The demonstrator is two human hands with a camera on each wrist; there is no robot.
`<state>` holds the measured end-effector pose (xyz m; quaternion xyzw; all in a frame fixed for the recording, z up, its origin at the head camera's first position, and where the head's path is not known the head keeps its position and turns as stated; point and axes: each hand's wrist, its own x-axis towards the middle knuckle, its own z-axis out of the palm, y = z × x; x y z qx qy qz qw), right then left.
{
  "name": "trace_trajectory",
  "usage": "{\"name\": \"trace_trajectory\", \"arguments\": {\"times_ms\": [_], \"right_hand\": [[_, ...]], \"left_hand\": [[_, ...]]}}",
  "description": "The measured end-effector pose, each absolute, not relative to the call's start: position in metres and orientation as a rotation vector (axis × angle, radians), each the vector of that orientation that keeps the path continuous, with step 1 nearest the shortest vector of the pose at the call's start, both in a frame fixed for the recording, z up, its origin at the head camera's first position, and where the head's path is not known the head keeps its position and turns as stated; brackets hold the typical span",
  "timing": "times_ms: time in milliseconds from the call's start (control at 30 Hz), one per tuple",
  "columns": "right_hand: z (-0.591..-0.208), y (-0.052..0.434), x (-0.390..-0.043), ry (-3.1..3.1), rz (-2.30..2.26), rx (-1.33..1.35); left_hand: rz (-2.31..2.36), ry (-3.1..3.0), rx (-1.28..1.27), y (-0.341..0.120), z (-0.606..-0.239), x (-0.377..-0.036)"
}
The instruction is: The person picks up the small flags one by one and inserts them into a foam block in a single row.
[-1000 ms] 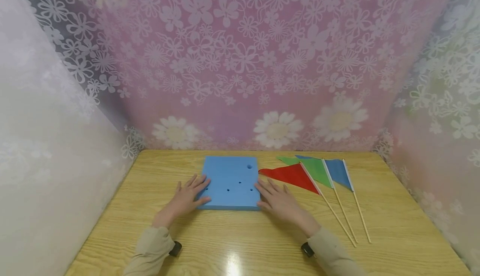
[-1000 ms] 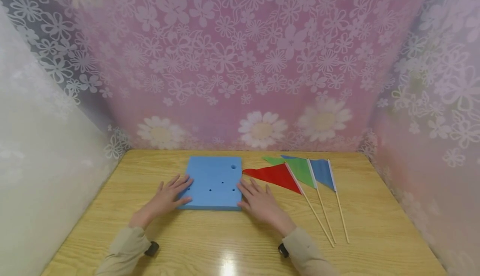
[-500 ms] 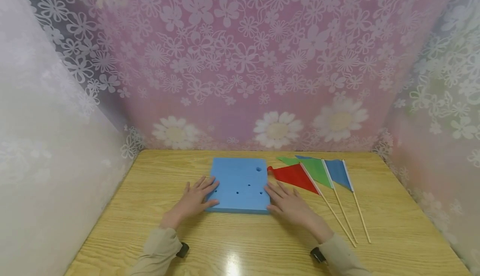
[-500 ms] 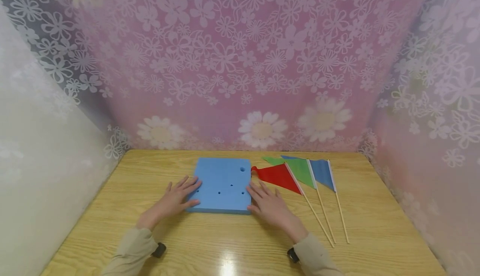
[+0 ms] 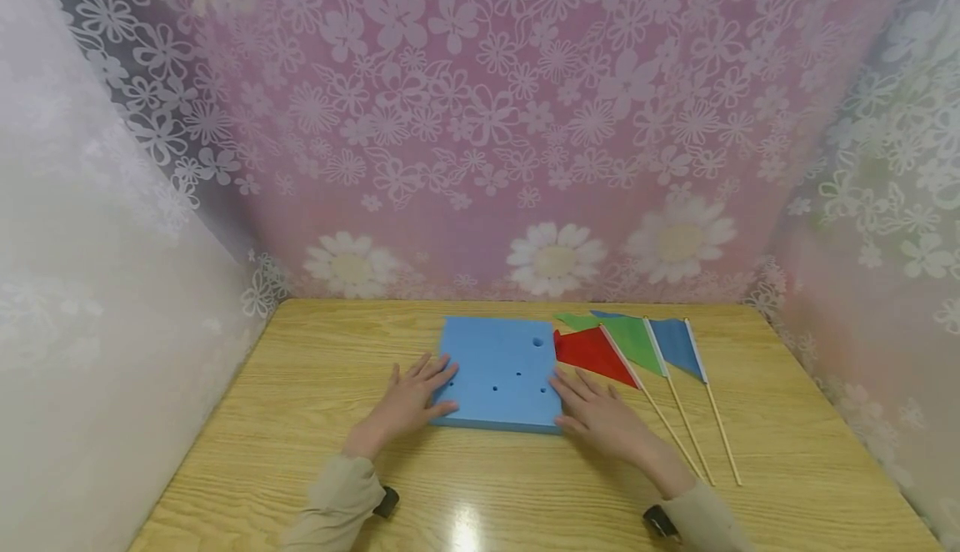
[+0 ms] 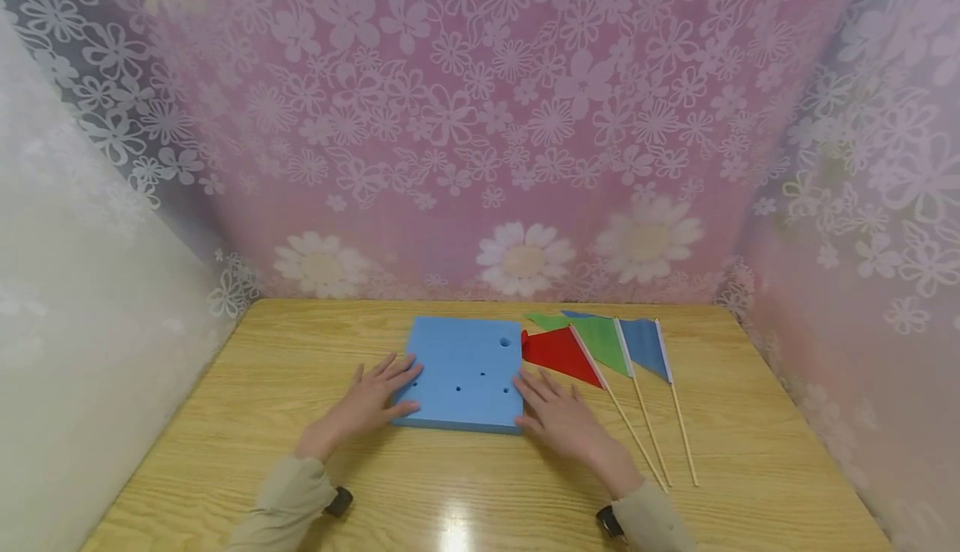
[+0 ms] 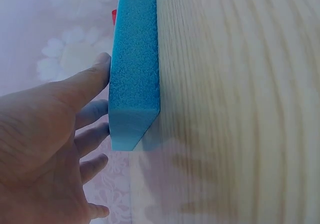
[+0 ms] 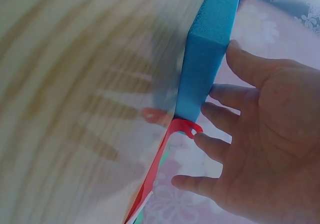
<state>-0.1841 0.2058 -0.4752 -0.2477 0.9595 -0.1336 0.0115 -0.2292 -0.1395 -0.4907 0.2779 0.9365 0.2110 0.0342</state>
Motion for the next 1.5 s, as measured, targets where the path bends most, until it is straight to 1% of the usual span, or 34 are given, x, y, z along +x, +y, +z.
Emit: {"name": "trace_trajectory", "arguments": {"times_ms": [567, 1067, 1267, 1367, 1433, 1500], "right_hand": [[-0.473, 0.236, -0.172, 2.974, -0.487, -0.747], [-0.476, 0.248, -0.163, 2.957, -0.55, -0.743], [-0.478, 0.25, -0.166, 2.941, -0.576, -0.744], [-0.478, 0.251, -0.169, 2.982, -0.59, -0.806], [-0.478, 0.253, -0.173, 3.034, -0.643, -0.839], [-0.476, 0.258, -0.177, 3.087, -0.744, -0.808]], "left_hand": [[0.641, 2.877, 0.875, -0.109, -0.492, -0.215], [0.653, 2.869, 0.928, -0.104, -0.492, -0.203], [0.693, 2.868, 0.947, -0.105, -0.491, -0.206], [0.682, 2.859, 0.949, -0.106, -0.492, -0.208], [0.681, 2.853, 0.946, -0.106, -0.493, -0.208], [0.68, 2.848, 0.941, -0.107, -0.493, -0.209]]}}
